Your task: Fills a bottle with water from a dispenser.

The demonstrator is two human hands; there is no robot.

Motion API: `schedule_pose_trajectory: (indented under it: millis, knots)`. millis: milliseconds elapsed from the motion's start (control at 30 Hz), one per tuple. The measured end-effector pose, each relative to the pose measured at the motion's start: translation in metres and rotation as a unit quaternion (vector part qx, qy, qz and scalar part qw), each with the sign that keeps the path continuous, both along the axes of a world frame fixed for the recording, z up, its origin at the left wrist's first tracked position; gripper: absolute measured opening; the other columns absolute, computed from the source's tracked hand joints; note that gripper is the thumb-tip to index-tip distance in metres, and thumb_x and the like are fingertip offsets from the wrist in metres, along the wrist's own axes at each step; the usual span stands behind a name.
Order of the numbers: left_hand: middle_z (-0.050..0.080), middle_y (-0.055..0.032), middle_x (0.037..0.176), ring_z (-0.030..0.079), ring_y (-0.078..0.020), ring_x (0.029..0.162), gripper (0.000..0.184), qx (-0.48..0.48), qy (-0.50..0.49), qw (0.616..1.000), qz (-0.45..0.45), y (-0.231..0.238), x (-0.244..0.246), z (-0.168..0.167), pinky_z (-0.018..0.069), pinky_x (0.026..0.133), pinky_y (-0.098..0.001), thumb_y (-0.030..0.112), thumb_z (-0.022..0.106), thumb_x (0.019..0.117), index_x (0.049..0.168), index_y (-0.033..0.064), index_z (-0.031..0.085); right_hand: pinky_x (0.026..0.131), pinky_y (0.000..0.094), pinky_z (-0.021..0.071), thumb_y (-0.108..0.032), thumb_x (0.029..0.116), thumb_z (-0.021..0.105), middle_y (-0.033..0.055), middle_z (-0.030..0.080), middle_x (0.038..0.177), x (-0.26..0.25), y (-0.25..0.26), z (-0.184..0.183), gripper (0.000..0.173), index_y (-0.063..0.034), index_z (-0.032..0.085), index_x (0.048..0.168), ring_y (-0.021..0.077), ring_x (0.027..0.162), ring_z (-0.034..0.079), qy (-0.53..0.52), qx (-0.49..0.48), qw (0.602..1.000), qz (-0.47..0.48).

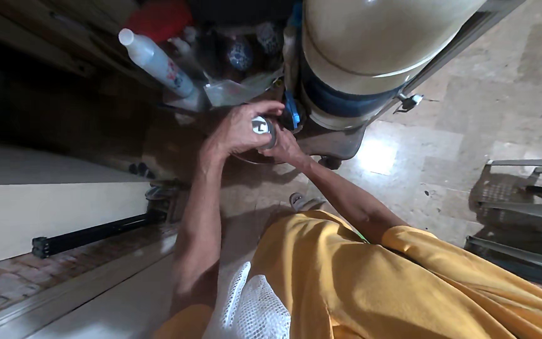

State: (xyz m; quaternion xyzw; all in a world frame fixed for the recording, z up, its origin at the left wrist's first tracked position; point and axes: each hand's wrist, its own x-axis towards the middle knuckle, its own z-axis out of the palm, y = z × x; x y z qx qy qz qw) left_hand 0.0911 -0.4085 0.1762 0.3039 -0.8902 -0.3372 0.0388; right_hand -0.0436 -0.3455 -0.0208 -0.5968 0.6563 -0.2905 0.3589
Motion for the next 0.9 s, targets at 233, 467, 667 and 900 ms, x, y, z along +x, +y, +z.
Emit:
schedule_pose_trajectory:
  millis: [233,467,667,900]
  knots:
    - [0.068,-0.0166,0.121,0.065,-0.0377,0.113,0.084,-0.105,-0.235,0.945,0.2,0.007,0.008,-0.02,0.0507,0.091,-0.0641,0.076,0.073,0.0734,0.13,0.0136,0.066,0.095,0.0587,0.0546,-0.041,0.0703,0.092,0.0218,0.067,0.125,0.0,0.002,0.007,0.105,-0.0176,0.037,0.157,0.0395,0.112,0.067,-0.015,0.028,0.999,-0.005]
    - [0.066,-0.0205,0.121,0.064,-0.0389,0.114,0.066,-0.104,-0.186,0.958,0.193,-0.001,0.006,-0.04,0.0514,0.096,-0.06,0.051,0.081,0.0811,0.127,0.0062,0.066,0.097,0.0586,0.0538,-0.039,0.0775,0.088,0.0216,0.07,0.121,0.0,-0.008,0.008,0.101,-0.0158,0.034,0.16,0.0403,0.109,0.069,-0.007,0.02,1.0,-0.015]
    - [0.064,-0.0214,0.126,0.062,-0.0392,0.118,0.069,-0.084,-0.161,0.959,0.22,-0.001,0.007,-0.043,0.0494,0.099,-0.061,0.048,0.083,0.079,0.132,0.0077,0.064,0.102,0.0573,0.0525,-0.037,0.0716,0.093,0.0215,0.066,0.131,0.001,-0.008,0.013,0.116,-0.0161,0.025,0.163,0.0388,0.116,0.066,-0.043,0.027,0.998,-0.025]
    - [0.061,-0.0208,0.134,0.06,-0.0417,0.122,0.073,-0.066,-0.123,0.961,0.241,0.003,0.012,-0.05,0.0471,0.101,-0.0667,0.049,0.083,0.0803,0.14,0.0147,0.061,0.112,0.0474,0.0478,-0.026,0.0861,0.083,0.0207,0.05,0.152,-0.029,0.075,0.026,0.091,-0.0012,0.033,0.158,0.031,0.134,0.056,-0.068,-0.021,0.997,0.031]
